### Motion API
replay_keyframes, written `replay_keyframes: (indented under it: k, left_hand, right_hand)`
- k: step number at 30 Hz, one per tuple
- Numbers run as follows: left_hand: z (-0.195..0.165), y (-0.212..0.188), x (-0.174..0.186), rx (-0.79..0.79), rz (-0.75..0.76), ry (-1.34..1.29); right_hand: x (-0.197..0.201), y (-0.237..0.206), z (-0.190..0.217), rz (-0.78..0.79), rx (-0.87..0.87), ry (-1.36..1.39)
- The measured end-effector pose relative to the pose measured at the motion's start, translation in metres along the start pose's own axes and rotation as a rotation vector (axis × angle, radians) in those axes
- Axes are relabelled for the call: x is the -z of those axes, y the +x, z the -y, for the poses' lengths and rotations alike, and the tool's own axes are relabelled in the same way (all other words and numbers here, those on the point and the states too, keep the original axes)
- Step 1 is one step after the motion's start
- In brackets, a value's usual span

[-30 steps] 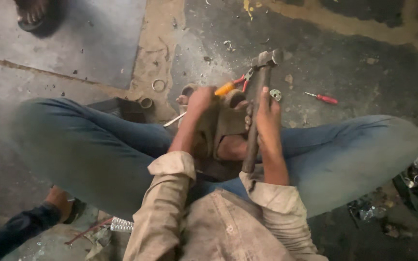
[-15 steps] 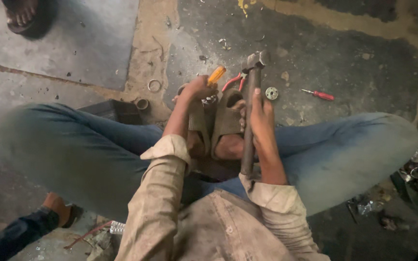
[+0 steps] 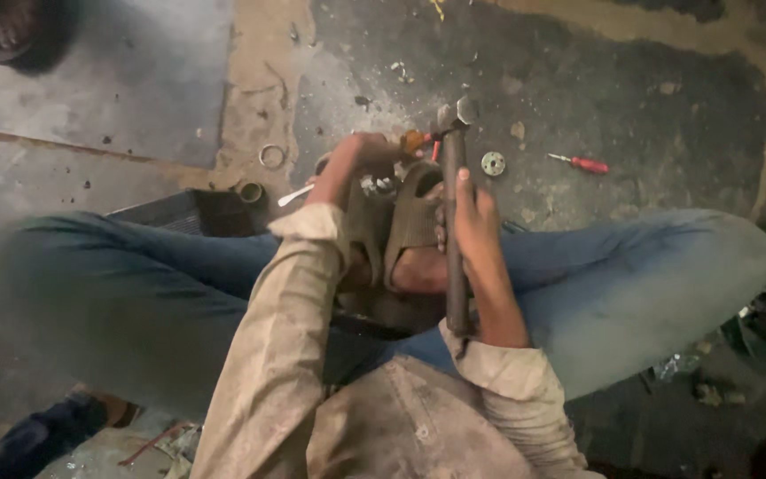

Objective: The person sits on the floor and uses a hammer, screwdriver, and pliers to disassemble and work on a small metal electronic component. They repeatedly strike the component with the hammer, pry it open with a screwdriver, and use pliers to remove parts.

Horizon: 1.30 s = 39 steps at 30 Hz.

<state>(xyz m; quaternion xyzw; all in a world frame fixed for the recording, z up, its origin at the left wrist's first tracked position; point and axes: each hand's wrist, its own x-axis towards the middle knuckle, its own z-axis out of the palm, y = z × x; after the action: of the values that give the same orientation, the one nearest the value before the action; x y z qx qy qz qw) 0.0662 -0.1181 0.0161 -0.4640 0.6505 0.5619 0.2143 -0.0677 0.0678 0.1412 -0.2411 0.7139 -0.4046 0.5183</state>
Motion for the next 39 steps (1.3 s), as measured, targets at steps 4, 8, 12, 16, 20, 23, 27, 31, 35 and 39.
replay_keyframes:
  k: [4, 8, 12, 16, 20, 23, 27, 31, 35, 39]
  left_hand:
    - [-0.009, 0.023, 0.004, 0.044, 0.201, 0.053]
    - [-0.014, 0.035, 0.002, 0.069, 0.284, 0.07]
    - [-0.015, 0.041, 0.002, 0.05, 0.27, 0.068]
    - [-0.006, 0.045, -0.003, 0.0, -0.029, 0.025]
    - [0.008, 0.043, 0.003, -0.041, -0.351, -0.178]
    - [0.013, 0.038, 0.013, 0.052, -0.429, 0.107]
    - [0.01, 0.033, 0.018, 0.04, -0.357, 0.131]
    - [0.007, 0.041, 0.012, 0.043, -0.206, 0.136]
    - [0.004, 0.056, 0.014, 0.142, 0.043, 0.034]
    - [0.001, 0.063, 0.012, 0.062, 0.048, 0.118]
  right_hand:
    - [0.007, 0.003, -0.001, -0.065, -0.06, -0.015]
    - [0.013, 0.008, -0.001, -0.088, -0.064, 0.022]
    - [0.016, 0.012, 0.002, -0.095, -0.059, 0.036]
    - [0.012, 0.014, 0.002, -0.094, -0.093, -0.001]
    - [0.007, 0.011, -0.001, -0.067, -0.122, -0.009]
    - [0.005, 0.01, -0.003, -0.036, -0.094, -0.036]
    - [0.006, 0.01, -0.004, -0.029, -0.066, -0.049]
    - [0.007, 0.011, -0.001, -0.091, -0.129, -0.059]
    - [0.005, 0.013, 0.003, -0.042, -0.07, -0.034]
    - [0.002, 0.012, 0.005, -0.066, -0.11, -0.061]
